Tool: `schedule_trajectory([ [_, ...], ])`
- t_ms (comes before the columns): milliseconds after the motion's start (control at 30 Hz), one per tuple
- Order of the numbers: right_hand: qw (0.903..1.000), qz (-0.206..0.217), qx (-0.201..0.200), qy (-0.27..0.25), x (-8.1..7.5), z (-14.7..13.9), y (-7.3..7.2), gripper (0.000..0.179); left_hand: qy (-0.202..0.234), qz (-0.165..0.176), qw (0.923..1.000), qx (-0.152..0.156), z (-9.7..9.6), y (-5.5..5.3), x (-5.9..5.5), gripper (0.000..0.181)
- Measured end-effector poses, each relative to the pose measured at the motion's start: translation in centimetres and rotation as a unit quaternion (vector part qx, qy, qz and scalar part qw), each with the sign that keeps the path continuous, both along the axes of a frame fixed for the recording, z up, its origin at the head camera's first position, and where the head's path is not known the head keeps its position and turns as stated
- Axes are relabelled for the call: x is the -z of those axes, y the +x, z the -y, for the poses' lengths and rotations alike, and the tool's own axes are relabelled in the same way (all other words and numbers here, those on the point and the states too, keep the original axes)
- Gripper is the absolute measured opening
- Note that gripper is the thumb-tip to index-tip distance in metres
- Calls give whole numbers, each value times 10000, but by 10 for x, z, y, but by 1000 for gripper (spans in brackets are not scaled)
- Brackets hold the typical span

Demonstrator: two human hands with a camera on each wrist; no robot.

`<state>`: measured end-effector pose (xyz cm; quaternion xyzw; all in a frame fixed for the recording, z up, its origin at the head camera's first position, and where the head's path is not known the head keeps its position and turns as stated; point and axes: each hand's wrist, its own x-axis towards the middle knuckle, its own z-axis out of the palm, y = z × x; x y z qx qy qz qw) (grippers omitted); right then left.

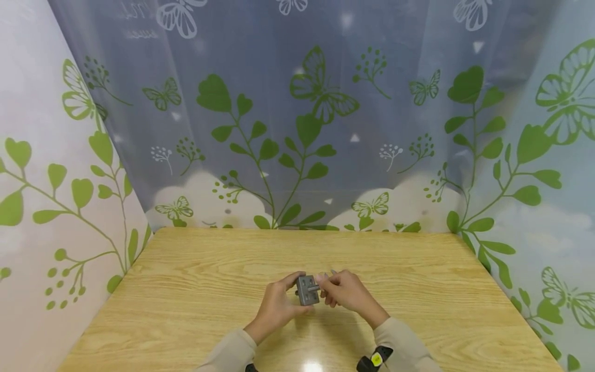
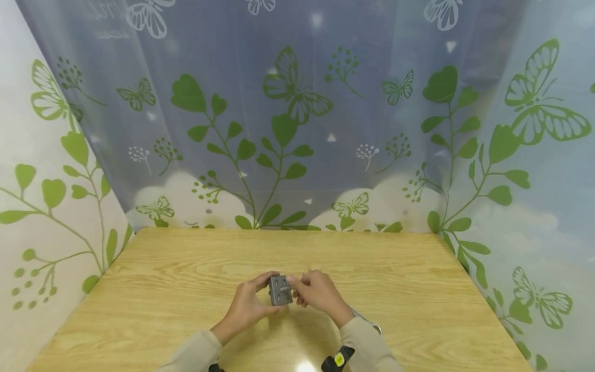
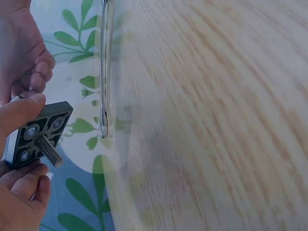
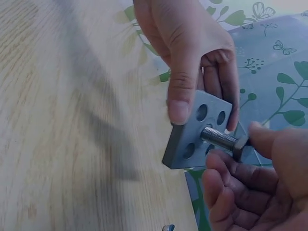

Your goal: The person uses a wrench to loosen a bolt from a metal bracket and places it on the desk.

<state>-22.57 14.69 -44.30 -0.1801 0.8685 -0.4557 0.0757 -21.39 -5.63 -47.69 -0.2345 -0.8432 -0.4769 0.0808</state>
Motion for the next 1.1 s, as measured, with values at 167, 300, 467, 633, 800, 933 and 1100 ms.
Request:
schedule_trajectory([
  [167,9990,-363,-167,181,-1,-1,-1,29,28,-23,10000,18,1,0,1,69],
  [300,9969,-728,-259,174,-2,-3,0,19,81,-56,10000,14,2,0,2,69],
  [467,9956,-834,-427,55,-4,-3,-1,18,111,-88,9999,31,2,-2,3,69],
  [633,9957,-806,-460,48,-5,-3,0,20,139,-25,9999,18,2,-2,2,69],
  [800,9975,-487,-433,267,-5,-4,-1,30,135,37,9999,-16,3,-1,1,69],
  [933,9986,-63,-436,295,-2,-4,-2,47,133,88,9999,-14,3,0,1,69],
  [1100,9996,169,-206,-5,-1,-3,0,58,67,117,9999,-55,2,0,2,69],
])
